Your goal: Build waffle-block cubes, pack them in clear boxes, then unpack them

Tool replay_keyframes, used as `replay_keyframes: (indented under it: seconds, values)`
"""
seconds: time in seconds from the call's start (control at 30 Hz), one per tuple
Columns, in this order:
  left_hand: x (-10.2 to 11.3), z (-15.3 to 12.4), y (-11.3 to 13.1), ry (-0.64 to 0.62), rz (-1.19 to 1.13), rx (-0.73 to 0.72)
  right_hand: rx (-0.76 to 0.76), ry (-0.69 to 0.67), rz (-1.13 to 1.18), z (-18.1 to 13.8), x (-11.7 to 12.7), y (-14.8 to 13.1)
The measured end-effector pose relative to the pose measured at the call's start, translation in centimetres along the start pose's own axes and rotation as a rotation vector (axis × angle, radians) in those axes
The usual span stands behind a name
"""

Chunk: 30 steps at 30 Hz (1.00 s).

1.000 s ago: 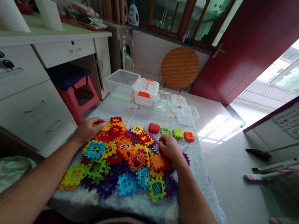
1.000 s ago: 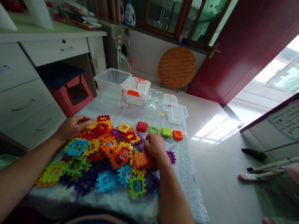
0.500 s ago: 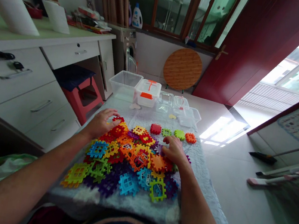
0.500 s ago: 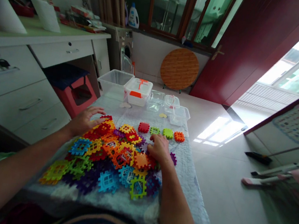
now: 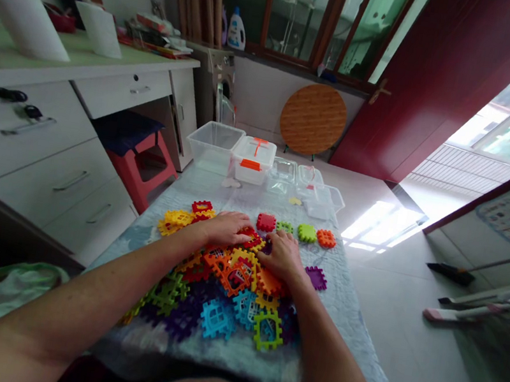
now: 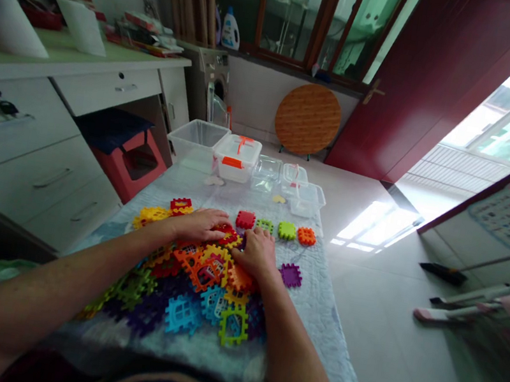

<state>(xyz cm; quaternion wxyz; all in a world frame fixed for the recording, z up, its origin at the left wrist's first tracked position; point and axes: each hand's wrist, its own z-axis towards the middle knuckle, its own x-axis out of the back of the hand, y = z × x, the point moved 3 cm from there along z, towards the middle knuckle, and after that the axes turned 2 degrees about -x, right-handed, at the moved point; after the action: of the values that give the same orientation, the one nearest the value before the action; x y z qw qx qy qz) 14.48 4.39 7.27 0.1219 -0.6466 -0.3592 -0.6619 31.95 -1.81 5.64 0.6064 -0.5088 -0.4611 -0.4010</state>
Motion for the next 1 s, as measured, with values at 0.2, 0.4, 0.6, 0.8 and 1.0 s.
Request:
replay_keyframes:
  seconds: [0.2, 0.4, 0.6, 0.8, 1.0]
  values:
    - [0.2, -0.4, -0.3, 0.009, -0.021, -0.026, -0.04, 0.04, -0.007, 0.0, 0.6, 0.3]
    - [0.4, -0.5, -0.9, 0.004, -0.007, 0.025, -0.144, 0.113, 0.083, -0.9, 2.5, 3.5]
    - [0.2, -0.4, -0.5, 0.013, 0.077, 0.066, -0.236, 0.169, 0.274, -1.8, 3.2, 6.3]
    - [1.4, -1.9, -0.6, 0.189, 0.009, 0.019, -0.194, 0.251, 0.468, -2.4, 4.1, 7.5]
    - [3.1, -5.7, -6.0, 0.416, -0.172, 0.209, -0.163, 0.299, 0.62, -3.4, 5.7, 8.7]
